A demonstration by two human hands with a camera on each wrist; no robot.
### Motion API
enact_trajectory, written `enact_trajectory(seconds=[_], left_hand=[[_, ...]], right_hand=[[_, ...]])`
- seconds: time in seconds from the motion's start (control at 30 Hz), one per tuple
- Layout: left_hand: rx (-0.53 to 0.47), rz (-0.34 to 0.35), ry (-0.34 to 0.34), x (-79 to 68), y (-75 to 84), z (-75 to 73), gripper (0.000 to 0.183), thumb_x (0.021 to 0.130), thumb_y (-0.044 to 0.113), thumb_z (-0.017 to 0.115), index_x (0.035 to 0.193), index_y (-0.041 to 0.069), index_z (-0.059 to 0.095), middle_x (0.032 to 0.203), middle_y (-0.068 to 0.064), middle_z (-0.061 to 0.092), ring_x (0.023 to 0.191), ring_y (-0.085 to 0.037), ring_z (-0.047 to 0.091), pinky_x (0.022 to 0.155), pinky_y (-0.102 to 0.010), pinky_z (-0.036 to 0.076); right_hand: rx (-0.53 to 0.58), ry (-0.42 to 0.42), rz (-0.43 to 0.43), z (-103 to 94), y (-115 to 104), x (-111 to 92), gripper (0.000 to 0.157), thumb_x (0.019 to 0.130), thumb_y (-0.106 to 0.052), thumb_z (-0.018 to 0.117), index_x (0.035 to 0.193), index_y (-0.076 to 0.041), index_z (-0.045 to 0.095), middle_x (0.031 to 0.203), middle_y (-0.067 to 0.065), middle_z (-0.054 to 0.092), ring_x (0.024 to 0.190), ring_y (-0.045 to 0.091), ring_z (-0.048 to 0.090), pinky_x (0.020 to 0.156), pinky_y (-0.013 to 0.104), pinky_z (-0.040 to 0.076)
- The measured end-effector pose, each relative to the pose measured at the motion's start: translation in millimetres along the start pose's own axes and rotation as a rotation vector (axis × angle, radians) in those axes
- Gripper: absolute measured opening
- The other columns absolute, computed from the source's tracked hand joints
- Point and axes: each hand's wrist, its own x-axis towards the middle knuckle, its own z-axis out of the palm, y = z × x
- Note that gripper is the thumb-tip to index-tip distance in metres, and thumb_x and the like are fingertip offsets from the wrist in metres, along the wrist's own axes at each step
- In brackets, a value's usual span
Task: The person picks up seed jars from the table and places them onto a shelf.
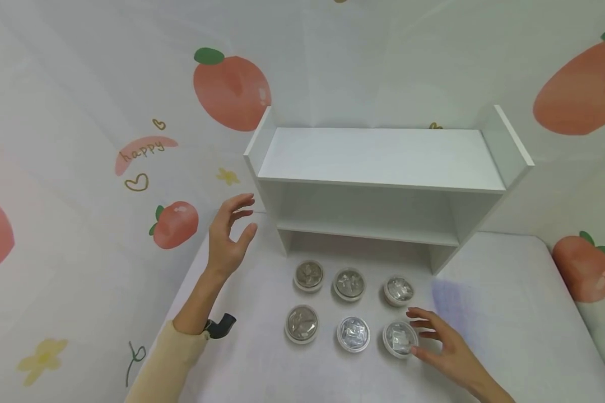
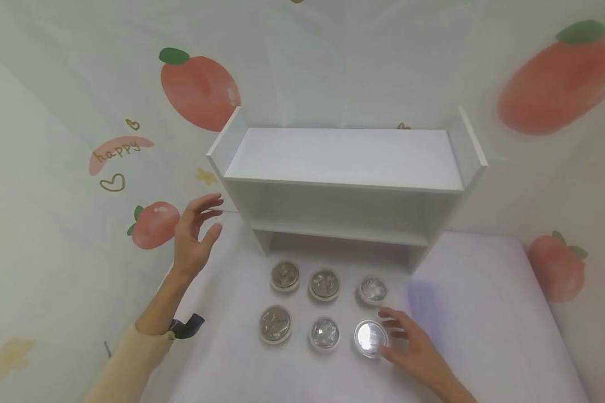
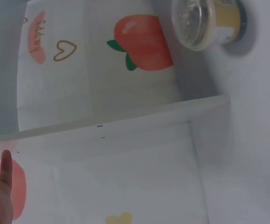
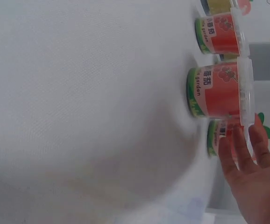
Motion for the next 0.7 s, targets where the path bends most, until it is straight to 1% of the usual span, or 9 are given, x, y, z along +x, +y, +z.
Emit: enact_trajectory(seconds=[0.1,0.2,0.27,0.33,0.43,0.57,0.67,0.7], left_hand=[[-0.023,-0.002,0.001,4.0,0.9,-0.3,0.051,0.093,0.015,0.063,0.123,-0.024,0.049,0.122,-0.036,0.055,0.111,-0.044,0.057,0.086,-0.059,0.048],[-0.031,-0.006,0.009,7.2,1.7,-0.6,0.048,0.087,0.004,0.062,0.125,-0.023,0.048,0.123,-0.035,0.055,0.113,-0.041,0.057,0.086,-0.059,0.048],[-0.038,-0.008,0.018,10.2,2.6,-0.4,0.049,0.082,-0.005,0.061,0.126,-0.023,0.048,0.124,-0.035,0.055,0.112,-0.044,0.056,0.086,-0.058,0.048],[-0.041,-0.008,0.021,13.6,3.5,0.0,0.051,0.079,-0.009,0.059,0.127,-0.022,0.047,0.125,-0.035,0.054,0.112,-0.049,0.054,0.086,-0.058,0.048],[-0.045,-0.008,0.017,19.7,5.2,1.2,0.052,0.079,-0.008,0.059,0.128,-0.022,0.047,0.126,-0.036,0.053,0.112,-0.050,0.054,0.087,-0.059,0.048],[-0.025,-0.004,0.013,27.1,7.5,2.0,0.052,0.081,-0.006,0.060,0.128,-0.021,0.046,0.126,-0.037,0.052,0.115,-0.043,0.055,0.087,-0.060,0.048],[-0.003,0.002,0.024,32.3,9.2,1.7,0.051,0.082,-0.005,0.061,0.128,-0.020,0.046,0.127,-0.036,0.052,0.115,-0.045,0.055,0.087,-0.060,0.049],[0.006,0.006,0.027,34.4,10.0,1.5,0.051,0.082,-0.005,0.060,0.129,-0.020,0.046,0.127,-0.036,0.051,0.115,-0.047,0.055,0.087,-0.060,0.049]], right_hand=[[0.000,-0.010,0.022,1.5,0,-1,0.072,0.078,-0.004,0.082,0.141,-0.002,0.048,0.129,0.016,0.059,0.111,0.016,0.062,0.084,0.033,0.055],[0.000,-0.029,0.035,4.3,0,-1,0.072,0.079,-0.007,0.082,0.142,-0.003,0.048,0.129,0.014,0.060,0.110,0.015,0.061,0.084,0.034,0.055],[-0.003,-0.049,0.042,5.2,1,-1,0.071,0.080,-0.009,0.082,0.142,-0.004,0.048,0.130,0.013,0.060,0.111,0.014,0.061,0.084,0.033,0.054],[-0.006,-0.062,0.046,6.6,1,-2,0.071,0.080,-0.010,0.082,0.142,-0.004,0.048,0.130,0.013,0.060,0.110,0.014,0.061,0.084,0.032,0.054],[-0.011,-0.064,0.052,8.8,3,-3,0.071,0.079,-0.011,0.083,0.141,-0.004,0.049,0.130,0.012,0.060,0.110,0.013,0.061,0.083,0.031,0.054],[-0.029,-0.064,0.064,11.3,7,-5,0.072,0.078,-0.012,0.083,0.142,-0.004,0.049,0.131,0.009,0.061,0.109,0.011,0.060,0.082,0.032,0.054],[-0.038,-0.076,0.069,13.4,10,-6,0.074,0.078,-0.012,0.083,0.143,-0.004,0.048,0.133,0.006,0.061,0.111,0.008,0.059,0.082,0.033,0.054],[-0.038,-0.079,0.072,14.1,10,-7,0.075,0.078,-0.013,0.083,0.144,-0.004,0.048,0.133,0.005,0.061,0.113,0.006,0.058,0.083,0.033,0.054]])
